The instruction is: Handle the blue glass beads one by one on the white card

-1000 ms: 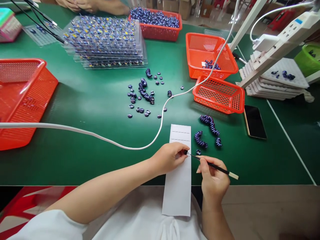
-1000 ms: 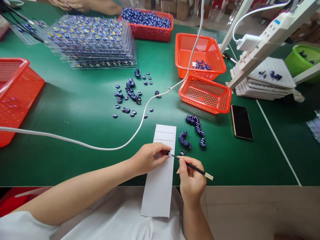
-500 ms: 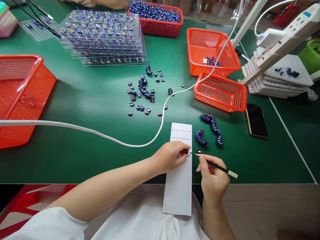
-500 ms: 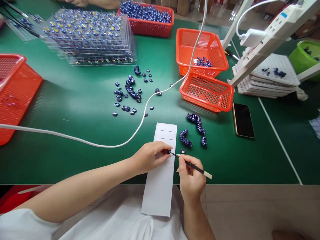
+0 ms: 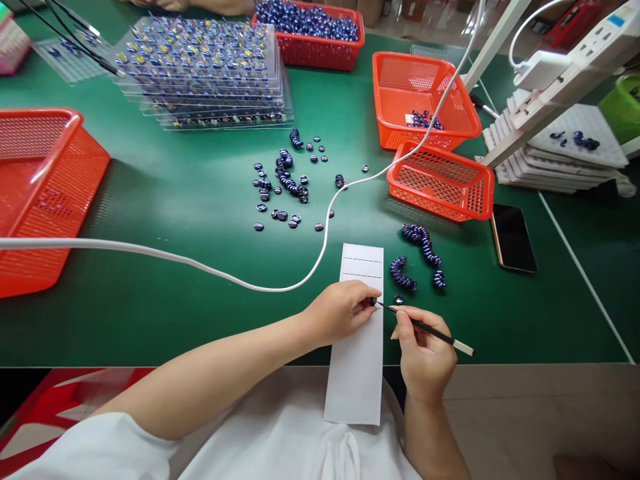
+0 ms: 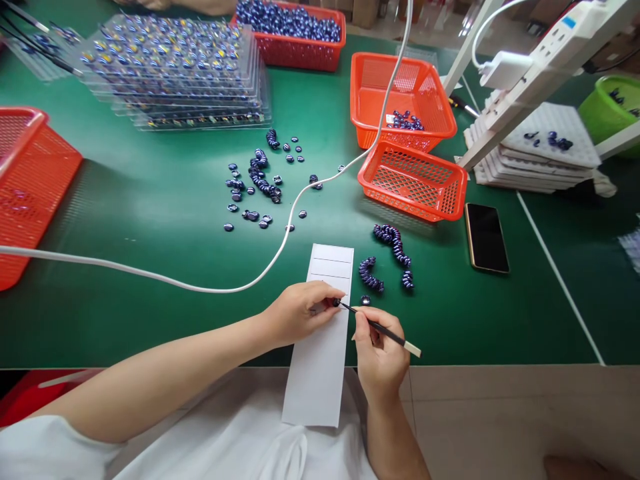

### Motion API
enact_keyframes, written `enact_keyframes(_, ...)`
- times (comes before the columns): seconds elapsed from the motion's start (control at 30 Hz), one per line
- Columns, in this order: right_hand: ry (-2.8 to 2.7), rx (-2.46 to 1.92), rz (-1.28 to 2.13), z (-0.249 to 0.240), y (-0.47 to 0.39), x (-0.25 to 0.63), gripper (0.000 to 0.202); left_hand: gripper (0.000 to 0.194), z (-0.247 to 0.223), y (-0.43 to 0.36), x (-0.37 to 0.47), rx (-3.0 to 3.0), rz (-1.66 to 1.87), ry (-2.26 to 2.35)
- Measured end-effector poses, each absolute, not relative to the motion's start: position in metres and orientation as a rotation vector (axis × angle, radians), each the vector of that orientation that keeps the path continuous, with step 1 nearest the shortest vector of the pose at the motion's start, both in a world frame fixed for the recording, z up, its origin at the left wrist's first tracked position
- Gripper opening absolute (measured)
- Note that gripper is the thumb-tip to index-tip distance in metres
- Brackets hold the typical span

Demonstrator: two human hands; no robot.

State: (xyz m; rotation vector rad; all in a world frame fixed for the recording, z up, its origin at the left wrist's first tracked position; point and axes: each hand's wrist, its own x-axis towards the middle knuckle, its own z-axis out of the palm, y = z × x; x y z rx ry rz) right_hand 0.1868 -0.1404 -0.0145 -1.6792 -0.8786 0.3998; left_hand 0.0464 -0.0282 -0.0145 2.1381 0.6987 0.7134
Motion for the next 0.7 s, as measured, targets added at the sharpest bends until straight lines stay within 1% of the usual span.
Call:
enact_keyframes(0.1, -1.014, -1.566, 0.414, -0.019, -0.143, 0.19, 0.006, 0.018, -0.014, -0.028, 0.047, 2.135, 0.725, 0.723)
enact_keyframes(0.33, -1.404, -1.407, 0.31, -0.022, -0.146, 0.199, 0.027, 0.017, -0.015, -0.026, 0.048, 2.112, 0.774, 0.745)
enact_keyframes(0.57, -1.454, -1.371, 0.321, -0.021, -0.149, 0.198, 0.041, 0.018, -0.014, -0.027, 0.048, 2.105, 0.821, 0.739)
enact_keyframes(0.7, -1.396, -1.366, 0.297, -0.021, -0.148, 0.198, 0.038, 0.019, -0.016, -0.027, 0.047, 2.089, 0.814, 0.739)
